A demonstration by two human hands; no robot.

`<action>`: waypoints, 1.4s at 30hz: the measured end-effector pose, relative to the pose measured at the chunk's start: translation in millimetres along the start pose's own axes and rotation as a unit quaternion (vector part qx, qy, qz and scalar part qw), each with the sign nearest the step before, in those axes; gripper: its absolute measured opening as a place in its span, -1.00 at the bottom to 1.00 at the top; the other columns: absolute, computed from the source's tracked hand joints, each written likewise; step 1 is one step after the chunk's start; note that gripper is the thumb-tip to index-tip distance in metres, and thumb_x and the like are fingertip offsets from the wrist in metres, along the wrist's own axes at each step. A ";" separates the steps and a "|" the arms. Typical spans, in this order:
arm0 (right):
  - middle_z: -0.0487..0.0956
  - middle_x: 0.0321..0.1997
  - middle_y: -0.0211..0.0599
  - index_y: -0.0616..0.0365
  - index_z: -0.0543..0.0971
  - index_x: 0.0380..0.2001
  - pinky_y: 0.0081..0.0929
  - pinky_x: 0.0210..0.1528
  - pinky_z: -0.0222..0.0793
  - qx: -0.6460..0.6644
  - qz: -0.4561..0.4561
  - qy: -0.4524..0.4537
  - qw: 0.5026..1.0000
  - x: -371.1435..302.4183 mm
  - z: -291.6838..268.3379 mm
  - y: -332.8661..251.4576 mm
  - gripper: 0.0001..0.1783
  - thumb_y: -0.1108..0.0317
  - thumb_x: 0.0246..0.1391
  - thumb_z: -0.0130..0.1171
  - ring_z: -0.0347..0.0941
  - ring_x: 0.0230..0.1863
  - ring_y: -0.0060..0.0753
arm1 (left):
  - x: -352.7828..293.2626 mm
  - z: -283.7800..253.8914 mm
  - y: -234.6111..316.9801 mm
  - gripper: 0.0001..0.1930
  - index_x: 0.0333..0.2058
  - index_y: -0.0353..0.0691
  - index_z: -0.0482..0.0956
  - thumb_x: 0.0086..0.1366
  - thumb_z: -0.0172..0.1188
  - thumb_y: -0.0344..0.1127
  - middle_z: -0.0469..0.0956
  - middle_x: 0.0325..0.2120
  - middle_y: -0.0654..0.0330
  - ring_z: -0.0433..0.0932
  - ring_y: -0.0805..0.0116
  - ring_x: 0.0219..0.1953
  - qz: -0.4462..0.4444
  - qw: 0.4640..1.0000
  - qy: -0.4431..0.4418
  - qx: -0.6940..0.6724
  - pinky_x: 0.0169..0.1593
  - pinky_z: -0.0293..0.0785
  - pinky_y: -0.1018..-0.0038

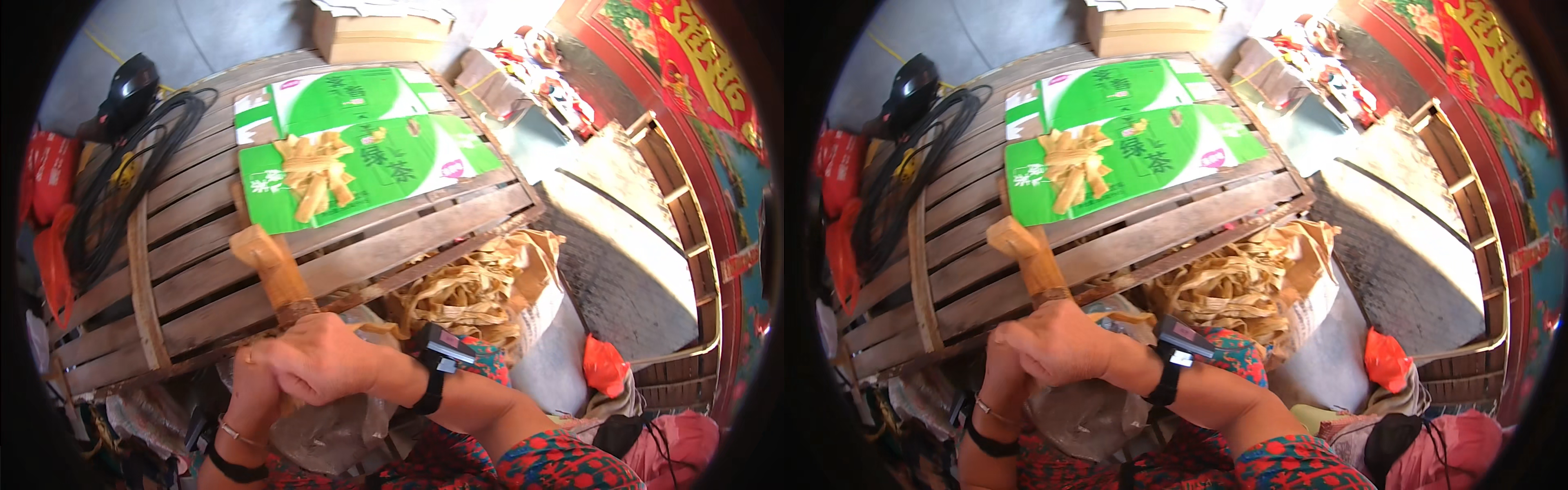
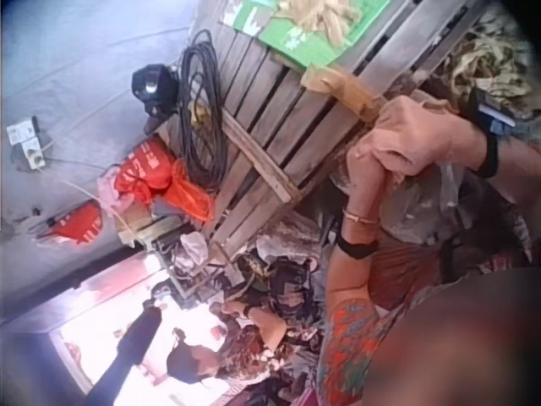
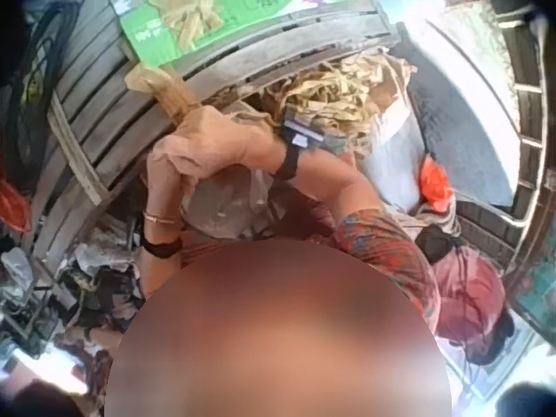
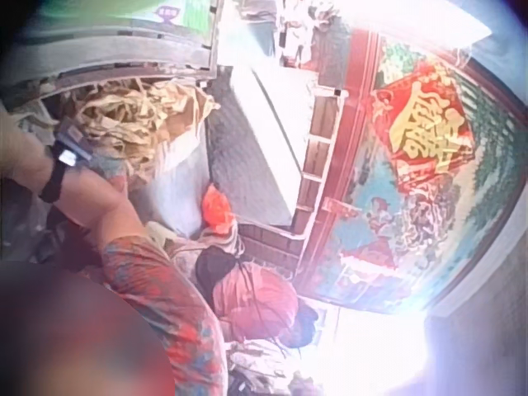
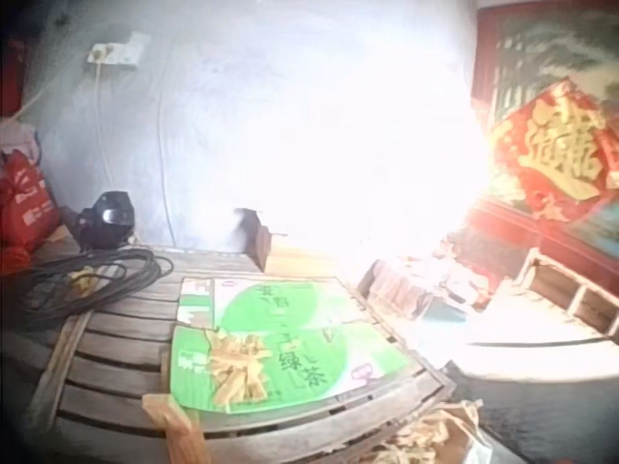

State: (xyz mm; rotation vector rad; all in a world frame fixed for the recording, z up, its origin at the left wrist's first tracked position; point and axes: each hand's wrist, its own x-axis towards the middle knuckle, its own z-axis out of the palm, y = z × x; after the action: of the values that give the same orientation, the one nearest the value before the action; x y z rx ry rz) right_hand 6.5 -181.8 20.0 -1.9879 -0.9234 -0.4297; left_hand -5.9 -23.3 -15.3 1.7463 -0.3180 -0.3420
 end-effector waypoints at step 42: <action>0.30 -0.68 -0.63 0.16 0.59 -0.46 -0.71 -0.56 0.01 0.401 0.501 -0.123 0.757 3.9 -9.4 1.3 -0.55 -0.02 0.25 0.08 0.10 -0.63 -0.75 | -6.4 -51.1 36.4 -0.91 -0.34 -0.33 0.53 0.18 0.21 -0.46 0.55 -0.46 0.17 0.54 0.41 -0.44 -0.072 0.968 0.066 -0.232 -0.36 0.47 0.53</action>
State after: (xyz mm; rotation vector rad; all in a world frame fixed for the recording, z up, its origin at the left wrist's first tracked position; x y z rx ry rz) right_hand 10.5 -188.3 26.8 -1.4216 -0.0086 0.7510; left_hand 7.6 18.0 30.5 1.3235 -0.0093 -0.3686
